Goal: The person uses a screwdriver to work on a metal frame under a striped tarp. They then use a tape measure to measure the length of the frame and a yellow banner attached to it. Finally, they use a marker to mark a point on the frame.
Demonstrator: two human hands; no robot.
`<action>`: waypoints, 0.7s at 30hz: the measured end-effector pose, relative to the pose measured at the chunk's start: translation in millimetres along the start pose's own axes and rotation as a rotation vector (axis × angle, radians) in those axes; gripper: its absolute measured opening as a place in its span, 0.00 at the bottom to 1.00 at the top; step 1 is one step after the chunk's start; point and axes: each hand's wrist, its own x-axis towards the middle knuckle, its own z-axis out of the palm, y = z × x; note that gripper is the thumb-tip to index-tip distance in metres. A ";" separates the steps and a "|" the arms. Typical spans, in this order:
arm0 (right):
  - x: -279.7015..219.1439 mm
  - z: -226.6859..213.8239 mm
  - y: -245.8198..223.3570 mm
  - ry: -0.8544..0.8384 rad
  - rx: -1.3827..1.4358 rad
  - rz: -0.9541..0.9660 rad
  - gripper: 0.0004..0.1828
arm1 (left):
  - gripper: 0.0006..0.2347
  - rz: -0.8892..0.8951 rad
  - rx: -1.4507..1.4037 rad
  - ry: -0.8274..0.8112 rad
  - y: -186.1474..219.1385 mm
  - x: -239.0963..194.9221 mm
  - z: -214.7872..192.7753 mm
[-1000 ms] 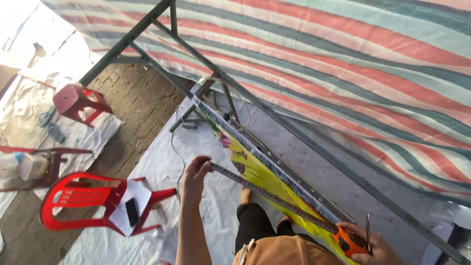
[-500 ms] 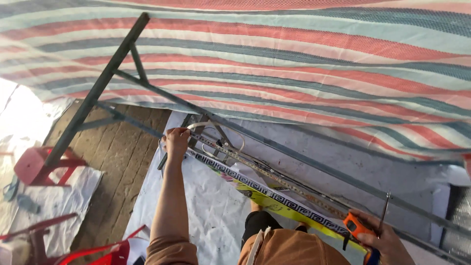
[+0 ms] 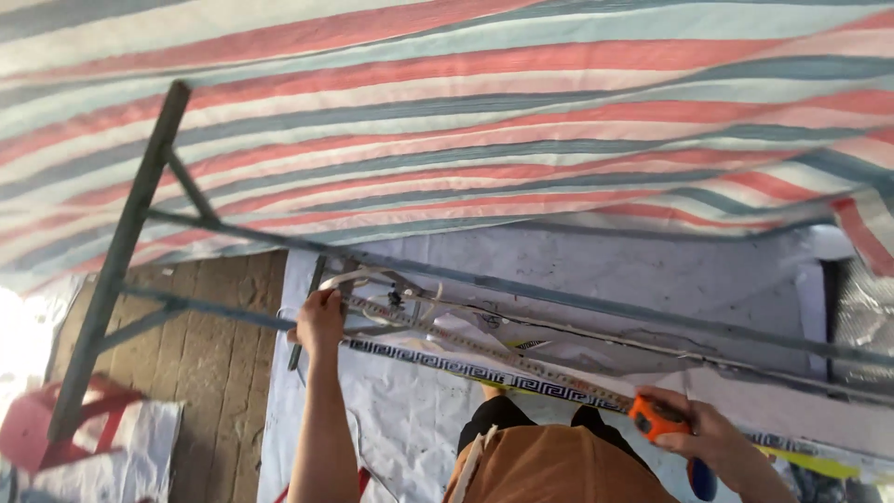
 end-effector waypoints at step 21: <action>19.1 59.7 26.4 -0.147 -0.312 -0.149 0.45 | 0.13 0.139 -0.044 0.129 -8.4 -17.7 12.1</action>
